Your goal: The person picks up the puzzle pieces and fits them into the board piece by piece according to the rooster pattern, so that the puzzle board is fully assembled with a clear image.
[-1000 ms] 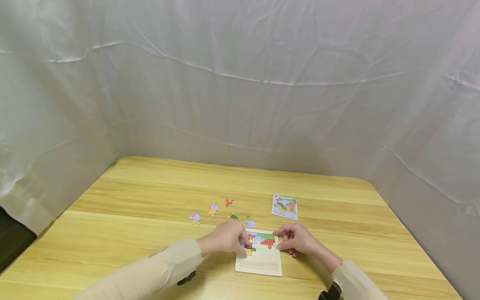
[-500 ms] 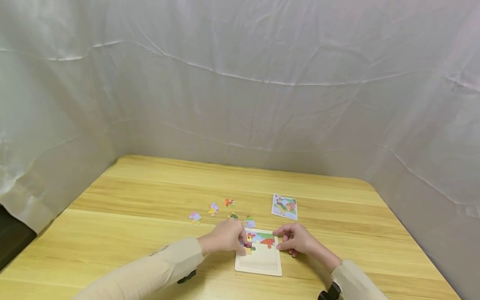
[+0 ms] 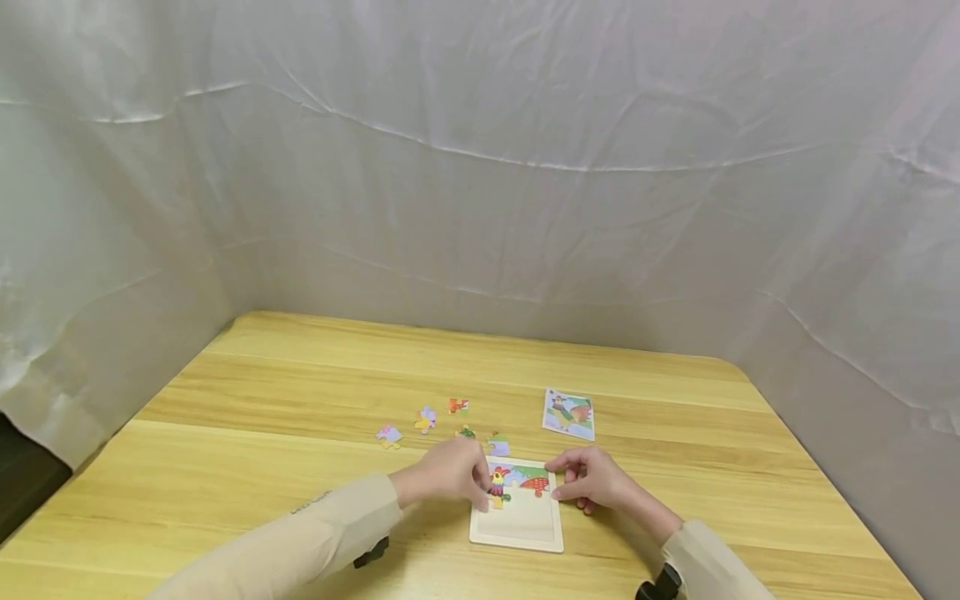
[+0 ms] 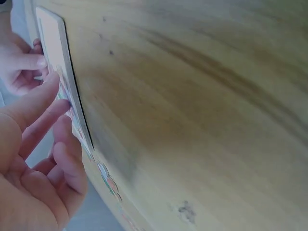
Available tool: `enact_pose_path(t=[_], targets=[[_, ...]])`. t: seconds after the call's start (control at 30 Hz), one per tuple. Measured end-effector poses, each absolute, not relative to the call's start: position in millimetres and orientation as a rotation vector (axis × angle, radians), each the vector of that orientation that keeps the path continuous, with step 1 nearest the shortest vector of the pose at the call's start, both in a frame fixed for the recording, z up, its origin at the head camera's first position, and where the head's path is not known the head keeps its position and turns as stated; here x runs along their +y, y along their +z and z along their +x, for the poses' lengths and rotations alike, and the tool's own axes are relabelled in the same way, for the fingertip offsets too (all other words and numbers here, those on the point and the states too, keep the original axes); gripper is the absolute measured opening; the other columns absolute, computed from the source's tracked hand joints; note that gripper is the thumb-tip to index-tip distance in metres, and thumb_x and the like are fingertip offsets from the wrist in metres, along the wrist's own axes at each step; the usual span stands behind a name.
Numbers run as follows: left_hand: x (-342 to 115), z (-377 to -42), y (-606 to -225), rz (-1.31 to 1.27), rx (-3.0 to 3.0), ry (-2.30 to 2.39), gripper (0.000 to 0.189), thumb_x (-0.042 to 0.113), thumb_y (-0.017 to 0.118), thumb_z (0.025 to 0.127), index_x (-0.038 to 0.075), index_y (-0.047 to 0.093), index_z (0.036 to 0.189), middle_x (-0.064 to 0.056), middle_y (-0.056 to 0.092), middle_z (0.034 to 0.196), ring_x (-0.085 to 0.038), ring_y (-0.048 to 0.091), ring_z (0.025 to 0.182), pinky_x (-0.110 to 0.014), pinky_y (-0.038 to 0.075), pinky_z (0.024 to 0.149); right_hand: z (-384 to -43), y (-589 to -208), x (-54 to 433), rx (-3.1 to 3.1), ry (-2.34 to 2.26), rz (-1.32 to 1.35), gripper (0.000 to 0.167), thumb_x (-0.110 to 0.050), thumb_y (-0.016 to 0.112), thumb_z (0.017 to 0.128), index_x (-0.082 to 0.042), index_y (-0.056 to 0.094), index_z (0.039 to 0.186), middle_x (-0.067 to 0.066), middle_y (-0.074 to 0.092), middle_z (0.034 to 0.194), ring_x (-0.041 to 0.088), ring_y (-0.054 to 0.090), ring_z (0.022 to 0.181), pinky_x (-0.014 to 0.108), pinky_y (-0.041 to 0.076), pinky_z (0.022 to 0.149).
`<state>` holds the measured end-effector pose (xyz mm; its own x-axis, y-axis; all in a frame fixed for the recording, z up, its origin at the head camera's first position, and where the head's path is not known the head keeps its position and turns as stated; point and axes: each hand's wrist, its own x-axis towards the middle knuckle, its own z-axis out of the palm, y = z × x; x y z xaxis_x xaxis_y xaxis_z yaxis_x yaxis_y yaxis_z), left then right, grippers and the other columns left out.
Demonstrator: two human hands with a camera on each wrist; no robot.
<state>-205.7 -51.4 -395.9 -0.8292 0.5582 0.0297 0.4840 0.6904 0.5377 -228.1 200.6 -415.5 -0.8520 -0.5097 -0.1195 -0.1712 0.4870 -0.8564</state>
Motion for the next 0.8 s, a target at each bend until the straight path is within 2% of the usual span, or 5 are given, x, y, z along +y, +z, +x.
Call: enact_pose_path(t=[0.17,0.4,0.57,0.8], targets=[[-55.7,-209.6,-397.5,0.852,2.717,0.92,0.008,0.016,0.076,0.069,0.011,0.07,0.071,0.011,0.059,0.069,0.0,0.043,0.054,-0.016,0.038,0.049,-228.1,-416.1,200.9,2.388,-1.312,-0.575,0.035,-0.007,0.073,0.072,0.005,0.062,0.103,0.002,0.049,0.061,0.009,0.042,0.042,0.019,0.038,0.037],[-64.6,-217.8,-394.5,0.864,2.713,1.031,0.006,0.011,0.067,0.078,0.007,0.069,0.075,0.006,0.062,0.075,-0.004,0.048,0.061,-0.02,0.042,0.056,-228.4,-417.1,200.8,2.397,-1.31,-0.584,0.035,-0.007,0.073,0.072,0.004,0.063,0.103,0.003,0.049,0.061,0.009,0.043,0.042,0.02,0.039,0.037],[-74.9,-233.4,-388.8,0.835,2.767,1.108,0.004,0.005,0.066,0.079,0.002,0.069,0.079,-0.001,0.064,0.076,-0.009,0.053,0.063,-0.023,0.044,0.056,-228.3,-418.5,200.7,2.398,-1.314,-0.587,0.035,-0.008,0.073,0.072,0.004,0.063,0.103,0.003,0.05,0.061,0.009,0.043,0.041,0.02,0.039,0.036],[-89.4,-264.2,-386.7,0.617,2.847,1.254,0.007,0.003,0.068,0.076,0.0,0.069,0.082,0.0,0.062,0.072,-0.01,0.052,0.061,-0.023,0.044,0.055,-227.0,-418.6,201.3,2.401,-1.315,-0.586,0.034,-0.008,0.073,0.072,0.004,0.062,0.103,0.002,0.05,0.061,0.009,0.042,0.041,0.02,0.039,0.037]])
